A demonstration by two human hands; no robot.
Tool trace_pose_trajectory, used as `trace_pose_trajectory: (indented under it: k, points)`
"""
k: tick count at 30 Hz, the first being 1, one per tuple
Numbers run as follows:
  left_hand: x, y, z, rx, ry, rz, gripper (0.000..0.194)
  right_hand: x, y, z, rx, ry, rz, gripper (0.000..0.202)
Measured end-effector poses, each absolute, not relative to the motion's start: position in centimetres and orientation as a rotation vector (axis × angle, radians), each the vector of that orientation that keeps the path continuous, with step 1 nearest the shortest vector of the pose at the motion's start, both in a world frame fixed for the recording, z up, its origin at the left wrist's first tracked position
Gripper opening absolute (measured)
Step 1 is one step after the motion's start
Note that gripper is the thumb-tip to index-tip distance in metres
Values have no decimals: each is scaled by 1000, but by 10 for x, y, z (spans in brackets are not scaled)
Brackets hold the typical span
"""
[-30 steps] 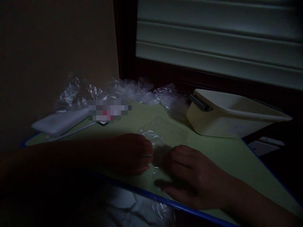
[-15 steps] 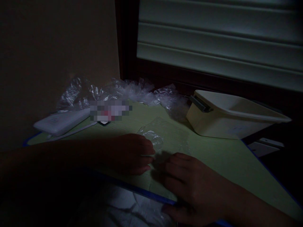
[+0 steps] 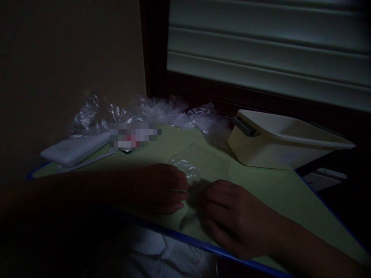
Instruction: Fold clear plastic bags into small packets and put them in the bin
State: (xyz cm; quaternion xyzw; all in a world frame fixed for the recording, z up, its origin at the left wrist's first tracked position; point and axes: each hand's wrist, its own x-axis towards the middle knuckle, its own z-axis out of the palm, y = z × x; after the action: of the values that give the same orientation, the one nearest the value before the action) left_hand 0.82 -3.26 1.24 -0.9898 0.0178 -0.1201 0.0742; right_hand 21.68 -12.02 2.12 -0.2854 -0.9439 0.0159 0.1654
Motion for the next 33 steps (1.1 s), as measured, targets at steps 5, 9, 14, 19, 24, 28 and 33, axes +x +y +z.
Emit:
trace_pose_trajectory:
  k: [5, 9, 14, 19, 24, 28, 33]
  points:
    - [8, -29, 14, -2954, 247, -352, 18, 220, -117, 23, -850, -2613, 153, 18]
    - [8, -29, 15, -2965, 239, -390, 18, 221, -114, 22, -905, -2530, 205, 18]
    - [6, -30, 16, -2967, 201, -428, 12, 223, -111, 19, -987, -2422, 229, 23]
    - [6, -30, 16, -2985, 212, -472, 12, 225, -109, 16, -1107, -2372, 293, 19]
    - [5, -29, 12, -2978, 210, -510, 11, 224, -111, 17, -1200, -2396, 321, 14]
    - [5, -28, 10, -2978, 193, -436, 9, 222, -114, 18, -1162, -2486, 283, 12]
    - [7, -26, 11, -2964, 216, -429, 16, 219, -116, 20, -1168, -2540, 236, 4]
